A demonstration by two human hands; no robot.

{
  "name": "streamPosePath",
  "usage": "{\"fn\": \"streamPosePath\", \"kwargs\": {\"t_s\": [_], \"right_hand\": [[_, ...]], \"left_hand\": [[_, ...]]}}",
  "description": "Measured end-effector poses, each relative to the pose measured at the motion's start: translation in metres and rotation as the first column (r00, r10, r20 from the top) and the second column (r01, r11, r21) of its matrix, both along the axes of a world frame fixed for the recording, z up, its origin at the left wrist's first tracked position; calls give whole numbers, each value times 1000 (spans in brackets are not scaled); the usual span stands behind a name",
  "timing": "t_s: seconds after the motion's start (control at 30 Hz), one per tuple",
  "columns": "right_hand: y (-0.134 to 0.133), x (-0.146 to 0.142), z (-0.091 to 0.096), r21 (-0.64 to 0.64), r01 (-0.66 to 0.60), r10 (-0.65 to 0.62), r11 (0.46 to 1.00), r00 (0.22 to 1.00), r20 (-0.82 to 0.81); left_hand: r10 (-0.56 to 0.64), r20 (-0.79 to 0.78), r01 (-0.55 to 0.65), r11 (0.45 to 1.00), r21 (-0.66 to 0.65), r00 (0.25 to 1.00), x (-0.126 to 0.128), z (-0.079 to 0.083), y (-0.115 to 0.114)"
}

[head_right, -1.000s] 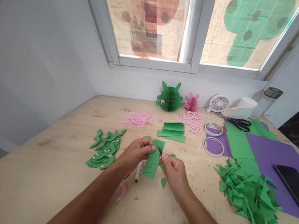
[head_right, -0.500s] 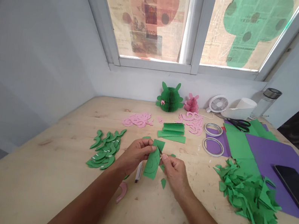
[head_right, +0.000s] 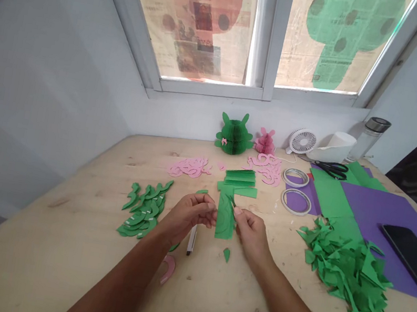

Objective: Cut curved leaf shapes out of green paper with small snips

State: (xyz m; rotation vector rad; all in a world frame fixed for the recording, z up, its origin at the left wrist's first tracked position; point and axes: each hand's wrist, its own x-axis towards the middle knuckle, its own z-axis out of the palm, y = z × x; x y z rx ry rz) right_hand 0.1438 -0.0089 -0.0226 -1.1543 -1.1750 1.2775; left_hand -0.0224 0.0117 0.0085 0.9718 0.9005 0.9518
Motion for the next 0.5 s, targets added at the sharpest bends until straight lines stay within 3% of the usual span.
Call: {"fn": "streamPosePath", "kwargs": {"t_s": [0.3, 0.5], "right_hand": [[-2, -3, 5, -8, -124, 124, 992, 992, -32], [-3, -3, 5, -24, -96, 97, 995, 994, 47]], "left_hand": [[58, 27, -56, 997, -55, 998, 8, -5, 1], [174, 102, -168, 984, -61, 979, 10, -9, 2]]}}
